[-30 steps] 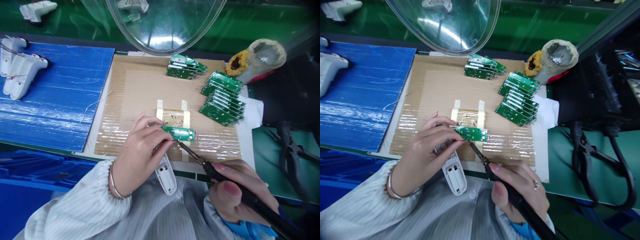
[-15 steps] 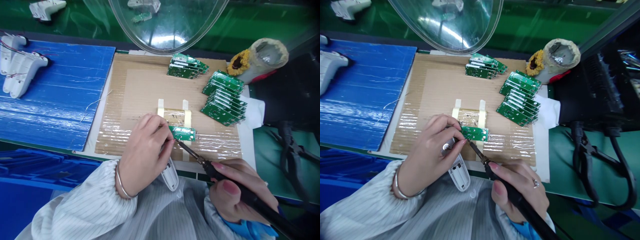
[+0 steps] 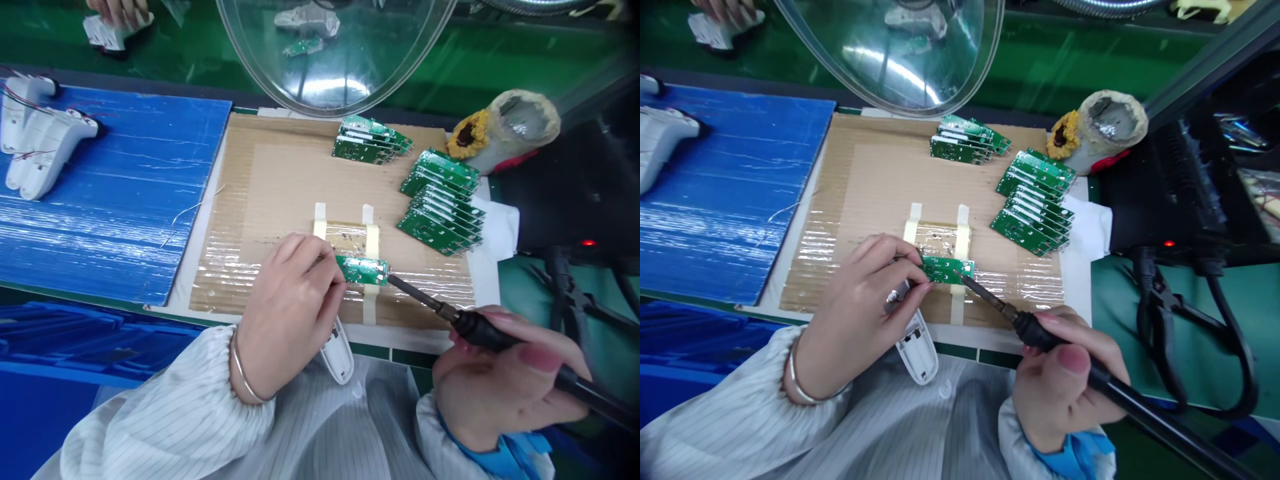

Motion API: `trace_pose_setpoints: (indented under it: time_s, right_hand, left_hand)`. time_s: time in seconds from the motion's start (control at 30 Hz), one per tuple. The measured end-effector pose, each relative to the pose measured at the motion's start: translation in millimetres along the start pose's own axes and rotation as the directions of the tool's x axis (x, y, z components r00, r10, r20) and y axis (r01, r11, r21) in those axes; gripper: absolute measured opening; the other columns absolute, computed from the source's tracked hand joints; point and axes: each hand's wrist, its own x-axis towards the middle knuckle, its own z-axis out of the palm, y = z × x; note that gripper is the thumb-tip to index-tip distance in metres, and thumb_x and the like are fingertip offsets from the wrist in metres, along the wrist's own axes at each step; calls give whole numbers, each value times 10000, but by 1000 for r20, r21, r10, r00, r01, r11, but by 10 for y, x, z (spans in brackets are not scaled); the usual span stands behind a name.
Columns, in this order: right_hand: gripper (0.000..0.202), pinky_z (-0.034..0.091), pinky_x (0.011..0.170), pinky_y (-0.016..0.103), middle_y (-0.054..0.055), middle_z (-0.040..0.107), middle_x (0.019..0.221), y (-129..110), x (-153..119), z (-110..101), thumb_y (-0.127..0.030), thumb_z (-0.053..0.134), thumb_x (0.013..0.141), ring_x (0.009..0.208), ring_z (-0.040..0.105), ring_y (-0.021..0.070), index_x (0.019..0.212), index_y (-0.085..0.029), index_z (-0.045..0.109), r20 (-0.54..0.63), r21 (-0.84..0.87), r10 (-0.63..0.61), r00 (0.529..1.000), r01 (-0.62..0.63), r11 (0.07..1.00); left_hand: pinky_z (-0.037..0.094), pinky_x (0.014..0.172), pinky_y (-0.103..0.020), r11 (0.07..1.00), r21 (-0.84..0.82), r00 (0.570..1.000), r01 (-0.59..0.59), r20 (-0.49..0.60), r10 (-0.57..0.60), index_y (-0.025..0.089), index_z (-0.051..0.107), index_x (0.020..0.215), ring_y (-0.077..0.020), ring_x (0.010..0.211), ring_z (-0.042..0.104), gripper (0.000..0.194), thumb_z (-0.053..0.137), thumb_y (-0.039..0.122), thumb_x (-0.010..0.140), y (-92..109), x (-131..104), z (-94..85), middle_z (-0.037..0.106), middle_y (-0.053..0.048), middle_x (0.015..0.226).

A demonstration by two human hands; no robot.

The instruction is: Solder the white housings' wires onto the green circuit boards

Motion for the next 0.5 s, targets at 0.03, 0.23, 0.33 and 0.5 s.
trace_pose_setpoints:
  time_s: [0.03,0.23,0.33,0.5]
  right_hand:
    - [225,376,419,279,4,572,607,6,7,6,-369,636,861,509,520,123,767,-170,686,-28,7,30,999,-30,1000]
    - [259,402,408,270,-4,564,585,27,69,-40,-373,578,890,464,500,115,774,-163,676,-29,77,217,976,-215,974]
    - [290,387,406,253,-48,444,468,12,114,-31,-390,518,927,408,415,99,809,-177,676,45,106,259,965,-263,959]
    - [263,388,425,244,-59,426,470,-16,125,-10,-353,492,940,417,417,97,839,-181,663,95,111,236,967,-246,963]
  left_hand:
    - [462,903,-398,1000,-21,1000,-3,-12,3,151,644,863,-212,1007,535,107,552,121,909,-13,-10,-3,598,-68,1001]
    - [333,1148,-502,987,-102,988,-128,-99,118,195,660,965,-190,1085,553,118,612,106,905,-112,-125,-42,688,-4,957]
    - [308,1181,-514,978,-133,984,-162,-103,149,198,658,1039,-189,1137,542,188,629,83,894,-140,-184,-60,707,6,974]
    - [308,1185,-504,971,-182,986,-157,-91,142,186,645,991,-182,1147,529,134,599,85,915,-124,-176,-54,688,2,950]
